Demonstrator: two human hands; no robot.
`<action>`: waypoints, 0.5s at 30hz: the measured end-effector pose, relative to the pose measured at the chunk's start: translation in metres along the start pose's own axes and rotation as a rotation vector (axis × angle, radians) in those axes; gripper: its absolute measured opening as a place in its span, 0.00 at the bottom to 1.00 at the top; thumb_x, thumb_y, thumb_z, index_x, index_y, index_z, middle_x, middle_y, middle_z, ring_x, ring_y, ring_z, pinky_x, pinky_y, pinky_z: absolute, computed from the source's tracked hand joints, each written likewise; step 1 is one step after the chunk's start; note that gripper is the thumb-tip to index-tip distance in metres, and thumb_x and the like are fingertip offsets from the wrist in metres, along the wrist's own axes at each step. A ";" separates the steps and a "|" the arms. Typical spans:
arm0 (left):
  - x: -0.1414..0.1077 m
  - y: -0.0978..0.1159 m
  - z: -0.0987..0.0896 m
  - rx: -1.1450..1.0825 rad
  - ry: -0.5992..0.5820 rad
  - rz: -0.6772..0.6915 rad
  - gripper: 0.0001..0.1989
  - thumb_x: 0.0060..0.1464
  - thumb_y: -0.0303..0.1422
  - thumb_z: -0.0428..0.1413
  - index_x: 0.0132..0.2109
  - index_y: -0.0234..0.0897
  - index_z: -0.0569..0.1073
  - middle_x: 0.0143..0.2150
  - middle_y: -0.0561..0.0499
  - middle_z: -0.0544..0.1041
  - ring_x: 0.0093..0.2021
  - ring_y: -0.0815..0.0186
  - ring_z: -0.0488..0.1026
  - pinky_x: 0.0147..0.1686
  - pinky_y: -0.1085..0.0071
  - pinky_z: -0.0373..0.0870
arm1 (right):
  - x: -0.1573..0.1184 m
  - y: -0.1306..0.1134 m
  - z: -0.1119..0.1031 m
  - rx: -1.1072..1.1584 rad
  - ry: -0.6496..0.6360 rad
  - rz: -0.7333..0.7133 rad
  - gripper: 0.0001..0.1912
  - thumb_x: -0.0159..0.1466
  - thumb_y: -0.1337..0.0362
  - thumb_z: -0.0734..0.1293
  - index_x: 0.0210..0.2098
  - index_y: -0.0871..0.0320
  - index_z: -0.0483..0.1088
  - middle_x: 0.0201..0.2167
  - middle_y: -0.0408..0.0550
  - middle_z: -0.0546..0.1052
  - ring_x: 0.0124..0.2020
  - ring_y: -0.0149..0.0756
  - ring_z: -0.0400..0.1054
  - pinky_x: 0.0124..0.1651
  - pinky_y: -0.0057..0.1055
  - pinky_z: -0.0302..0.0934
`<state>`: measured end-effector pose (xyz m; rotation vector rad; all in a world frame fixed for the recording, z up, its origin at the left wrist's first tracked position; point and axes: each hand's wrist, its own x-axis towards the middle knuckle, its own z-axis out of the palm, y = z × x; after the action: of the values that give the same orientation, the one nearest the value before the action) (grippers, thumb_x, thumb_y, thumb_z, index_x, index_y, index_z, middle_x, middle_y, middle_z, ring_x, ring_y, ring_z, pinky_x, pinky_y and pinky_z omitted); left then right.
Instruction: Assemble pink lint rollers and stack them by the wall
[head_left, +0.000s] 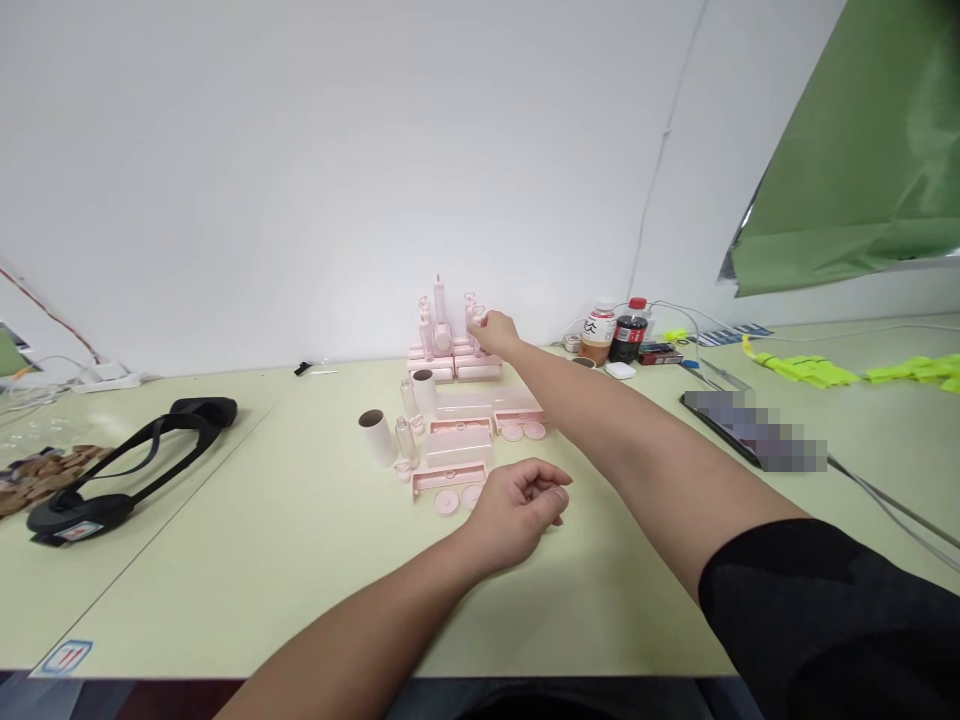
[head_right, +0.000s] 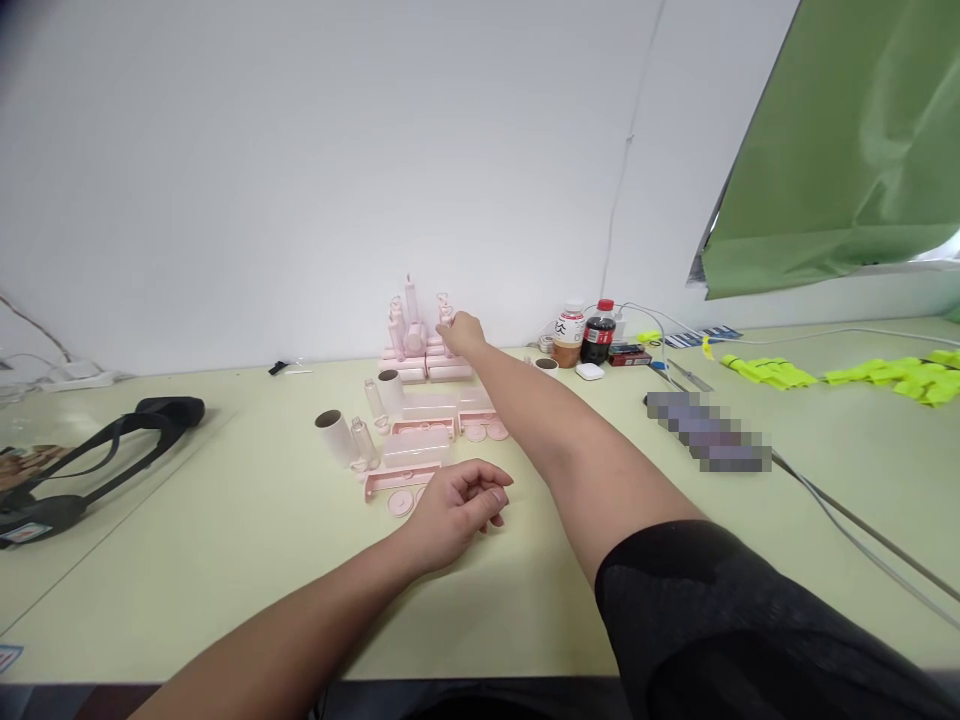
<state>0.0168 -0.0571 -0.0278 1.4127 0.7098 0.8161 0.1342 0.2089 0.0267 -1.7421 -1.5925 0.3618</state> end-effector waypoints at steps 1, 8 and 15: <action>0.000 -0.001 0.000 0.007 0.000 -0.007 0.09 0.49 0.33 0.58 0.38 0.33 0.73 0.26 0.55 0.69 0.26 0.72 0.69 0.27 0.74 0.67 | -0.001 -0.001 -0.001 -0.003 -0.018 0.000 0.13 0.63 0.55 0.65 0.38 0.61 0.66 0.36 0.54 0.76 0.29 0.34 0.72 0.29 0.27 0.63; 0.001 -0.007 -0.003 0.052 -0.020 -0.021 0.09 0.51 0.33 0.57 0.39 0.33 0.74 0.27 0.55 0.69 0.25 0.73 0.68 0.29 0.74 0.67 | -0.005 -0.009 -0.038 -0.120 -0.195 -0.021 0.24 0.59 0.54 0.70 0.48 0.62 0.65 0.36 0.56 0.77 0.24 0.34 0.71 0.25 0.29 0.64; 0.000 -0.010 -0.004 0.097 -0.055 0.016 0.09 0.51 0.33 0.57 0.40 0.34 0.74 0.27 0.55 0.69 0.27 0.72 0.68 0.31 0.73 0.67 | -0.034 0.020 -0.122 -0.421 -0.222 -0.028 0.13 0.53 0.57 0.73 0.31 0.59 0.70 0.35 0.54 0.77 0.37 0.43 0.71 0.33 0.32 0.61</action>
<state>0.0141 -0.0553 -0.0376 1.5240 0.7043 0.7608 0.2219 0.1376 0.0884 -2.0457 -1.9590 0.2215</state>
